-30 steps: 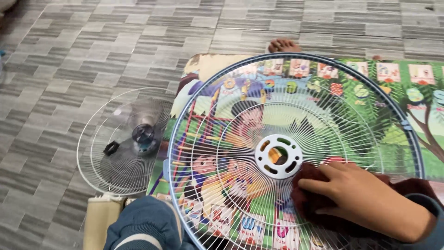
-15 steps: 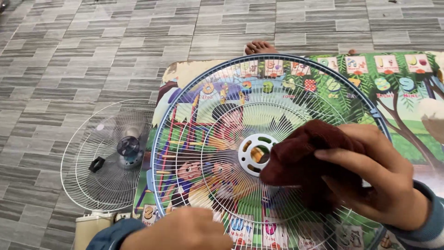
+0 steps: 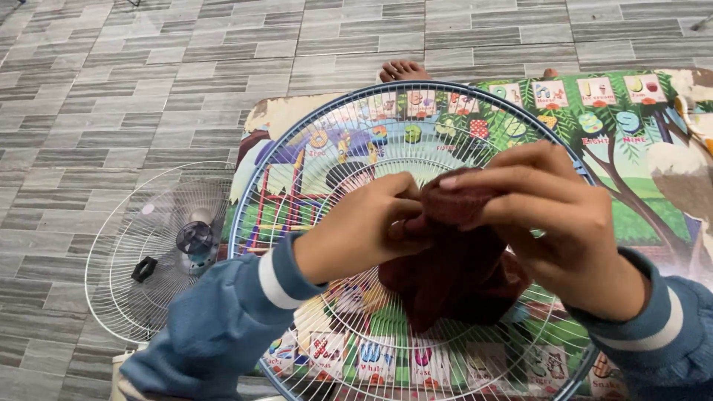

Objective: Cleaning a fan grill using a cloth and a small brush

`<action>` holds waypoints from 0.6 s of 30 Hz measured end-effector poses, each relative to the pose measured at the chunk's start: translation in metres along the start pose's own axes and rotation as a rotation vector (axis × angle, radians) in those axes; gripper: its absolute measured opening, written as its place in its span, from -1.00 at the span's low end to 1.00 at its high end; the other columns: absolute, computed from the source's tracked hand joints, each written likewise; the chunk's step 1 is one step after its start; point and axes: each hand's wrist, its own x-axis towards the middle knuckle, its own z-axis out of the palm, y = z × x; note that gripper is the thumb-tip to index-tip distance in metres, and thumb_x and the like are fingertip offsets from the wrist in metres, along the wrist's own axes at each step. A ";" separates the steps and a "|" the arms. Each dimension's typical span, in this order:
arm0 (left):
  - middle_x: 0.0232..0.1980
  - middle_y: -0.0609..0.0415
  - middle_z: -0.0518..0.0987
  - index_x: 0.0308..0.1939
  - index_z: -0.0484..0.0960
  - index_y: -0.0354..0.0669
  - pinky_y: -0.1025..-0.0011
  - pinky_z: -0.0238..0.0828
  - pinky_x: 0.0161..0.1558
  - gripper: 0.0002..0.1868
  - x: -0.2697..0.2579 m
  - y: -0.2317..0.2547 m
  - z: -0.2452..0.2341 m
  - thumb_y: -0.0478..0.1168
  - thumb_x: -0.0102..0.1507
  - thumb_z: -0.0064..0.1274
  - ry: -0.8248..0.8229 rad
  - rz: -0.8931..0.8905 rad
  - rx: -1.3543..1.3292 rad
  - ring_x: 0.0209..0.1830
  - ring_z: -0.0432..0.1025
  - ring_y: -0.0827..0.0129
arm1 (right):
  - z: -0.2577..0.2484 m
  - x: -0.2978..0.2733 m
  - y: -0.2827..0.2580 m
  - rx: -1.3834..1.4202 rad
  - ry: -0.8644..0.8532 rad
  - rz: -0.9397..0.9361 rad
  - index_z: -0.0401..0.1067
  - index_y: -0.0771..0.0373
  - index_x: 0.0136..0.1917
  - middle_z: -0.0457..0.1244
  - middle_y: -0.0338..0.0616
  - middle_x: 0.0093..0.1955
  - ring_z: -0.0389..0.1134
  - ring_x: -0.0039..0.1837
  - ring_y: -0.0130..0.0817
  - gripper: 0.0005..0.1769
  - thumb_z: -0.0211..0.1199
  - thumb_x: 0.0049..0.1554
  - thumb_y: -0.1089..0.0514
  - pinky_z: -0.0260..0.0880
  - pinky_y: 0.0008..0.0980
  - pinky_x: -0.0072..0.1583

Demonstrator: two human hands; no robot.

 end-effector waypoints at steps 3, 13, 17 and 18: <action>0.09 -0.05 0.50 -0.15 0.71 -0.39 0.38 0.44 0.00 -0.67 0.010 0.006 -0.001 -0.19 0.11 0.20 -0.072 -0.058 -0.111 -0.05 0.46 0.19 | -0.011 0.007 0.014 0.037 0.049 0.014 0.42 0.30 -0.34 0.40 0.01 0.17 0.41 0.16 -0.17 -0.76 0.28 -0.16 0.58 0.47 -0.31 0.19; -0.29 0.13 0.49 -0.10 0.50 -0.26 0.52 0.31 -0.28 -0.77 0.008 -0.022 -0.007 -0.23 0.22 0.07 -0.046 -0.250 -0.546 -0.37 0.30 0.47 | -0.027 -0.007 0.067 -0.337 0.054 0.138 0.19 0.49 0.21 0.33 0.15 -0.13 0.28 -0.31 -0.20 -0.61 0.24 0.26 0.70 0.21 -0.31 -0.29; -0.31 0.10 0.58 -0.11 0.41 -0.19 0.52 0.39 -0.31 -0.63 0.008 -0.025 -0.010 -0.29 0.14 0.29 0.039 -0.172 -0.274 -0.41 0.41 0.43 | -0.037 -0.010 0.065 -0.198 0.109 0.231 0.06 0.54 0.34 0.29 0.24 -0.05 0.18 -0.25 -0.20 -0.60 0.09 0.41 0.77 0.12 -0.32 -0.21; -0.34 0.10 0.61 -0.11 0.46 -0.21 0.51 0.40 -0.35 -0.54 0.008 -0.025 -0.009 -0.27 0.06 0.41 0.099 -0.162 -0.146 -0.46 0.42 0.42 | -0.040 -0.011 0.065 -0.070 0.113 0.322 0.01 0.49 0.37 0.25 0.23 -0.01 0.14 -0.21 -0.26 -0.58 0.03 0.44 0.76 0.09 -0.38 -0.17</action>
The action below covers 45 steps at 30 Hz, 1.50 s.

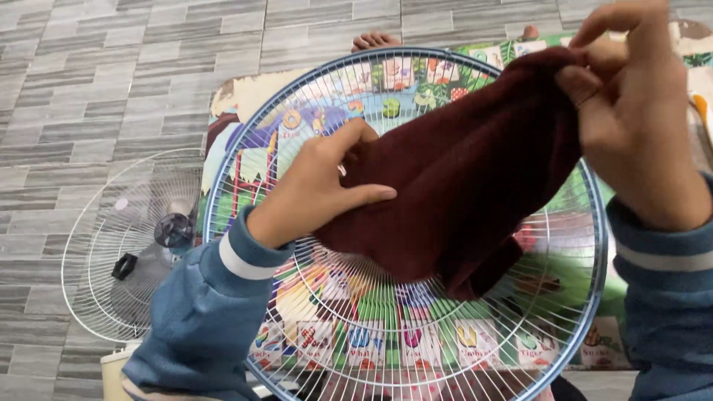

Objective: Cleaning a fan grill using a cloth and a small brush

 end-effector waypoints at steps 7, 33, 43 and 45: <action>-0.15 0.04 0.61 -0.16 0.63 -0.29 0.51 0.50 -0.21 -0.69 -0.004 -0.010 -0.007 -0.51 0.07 0.34 0.170 0.092 0.055 -0.33 0.45 0.39 | -0.013 0.007 -0.004 0.371 -0.180 0.072 -0.09 0.41 0.51 0.19 0.52 0.41 0.38 0.15 0.15 -0.48 -0.21 0.37 0.68 0.51 -0.20 0.17; -0.25 -0.18 0.63 -0.28 0.66 -0.31 0.12 0.45 -0.33 -0.78 -0.006 -0.055 0.098 -0.21 0.09 0.21 -0.160 -0.132 0.391 -0.38 0.50 -0.10 | -0.009 -0.015 -0.067 0.486 -0.278 0.058 0.21 0.40 0.28 -0.09 0.09 0.64 0.04 0.71 0.02 -0.46 0.08 0.03 0.58 0.10 -0.04 0.71; 0.03 -0.01 0.65 -0.37 0.64 -0.30 0.51 0.64 -0.18 -0.94 -0.012 -0.005 -0.028 -0.43 0.09 0.20 -0.084 -0.097 -0.052 -0.22 0.55 0.33 | -0.038 -0.006 0.004 0.091 -0.165 -0.119 0.02 0.65 0.53 0.03 0.50 0.54 0.29 0.41 0.34 -0.25 0.16 0.11 0.69 0.42 0.06 0.42; -0.04 0.10 0.58 -0.36 0.65 -0.32 0.45 0.37 -0.07 -0.92 -0.020 0.017 -0.053 -0.38 0.14 0.26 -0.062 -0.041 0.065 -0.10 0.42 0.35 | -0.043 -0.011 0.041 0.027 -0.149 -0.138 0.03 0.59 0.61 0.09 0.52 0.50 0.27 0.43 0.40 -0.23 0.11 0.20 0.81 0.44 0.07 0.41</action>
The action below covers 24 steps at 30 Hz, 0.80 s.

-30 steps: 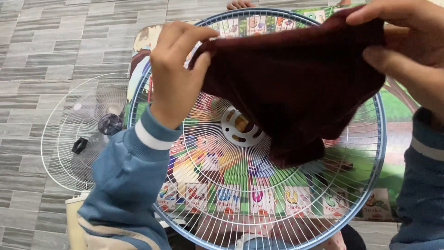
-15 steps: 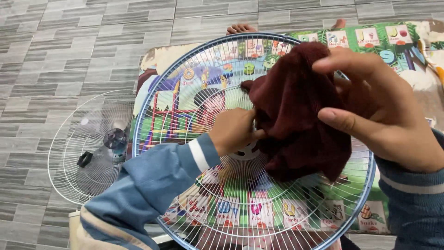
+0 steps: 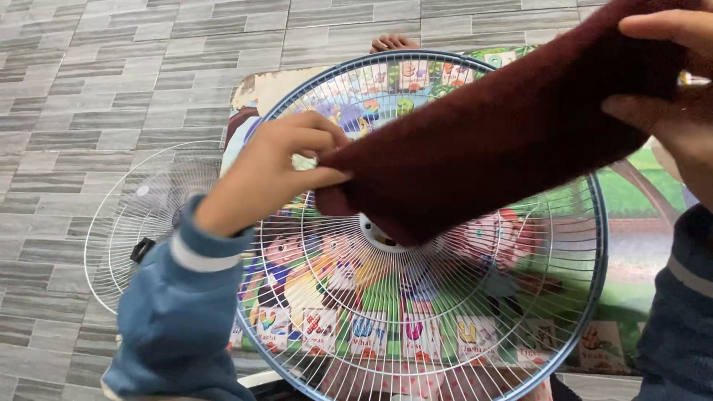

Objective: Cleaning a fan grill using a cloth and a small brush

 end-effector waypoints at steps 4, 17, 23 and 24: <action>0.00 0.00 0.62 -0.26 0.70 -0.41 0.50 0.41 -0.19 -0.90 -0.014 0.030 -0.022 -0.38 0.21 0.16 0.060 0.020 0.044 -0.21 0.45 0.34 | -0.005 -0.010 0.018 -0.120 -0.017 -0.027 0.18 0.59 0.54 0.14 0.50 0.51 0.37 0.32 0.43 -0.44 0.08 0.34 0.77 0.49 0.06 0.36; -0.29 0.07 0.62 -0.08 0.51 -0.20 0.59 0.60 -0.30 -0.51 -0.015 0.030 0.007 -0.49 -0.01 0.39 0.161 -0.083 -0.094 -0.39 0.51 0.44 | 0.028 -0.005 -0.011 -0.843 -0.135 0.077 0.62 0.21 -0.01 0.23 0.17 0.31 0.27 0.15 -0.09 -0.96 0.37 0.28 0.22 0.39 -0.30 0.09; -0.32 0.16 0.48 -0.35 0.71 -0.18 0.55 0.30 -0.26 -0.83 0.001 0.045 0.044 -0.47 0.06 0.34 0.093 0.115 -0.210 -0.37 0.30 0.46 | 0.082 0.022 -0.087 -0.323 -0.434 -0.140 0.41 0.22 0.15 0.31 0.00 0.14 0.35 0.05 0.03 -0.29 0.47 -0.24 -0.04 0.34 -0.06 0.06; -0.29 0.17 0.43 -0.36 0.70 -0.20 0.55 0.25 -0.29 -0.81 0.001 0.051 0.046 -0.53 0.05 0.32 0.079 0.118 -0.320 -0.38 0.28 0.48 | 0.088 0.027 -0.097 -0.063 -0.514 -0.169 0.41 0.23 0.10 0.43 -0.16 -0.18 0.41 -0.24 -0.12 -0.38 0.49 -0.24 0.12 0.37 -0.23 -0.18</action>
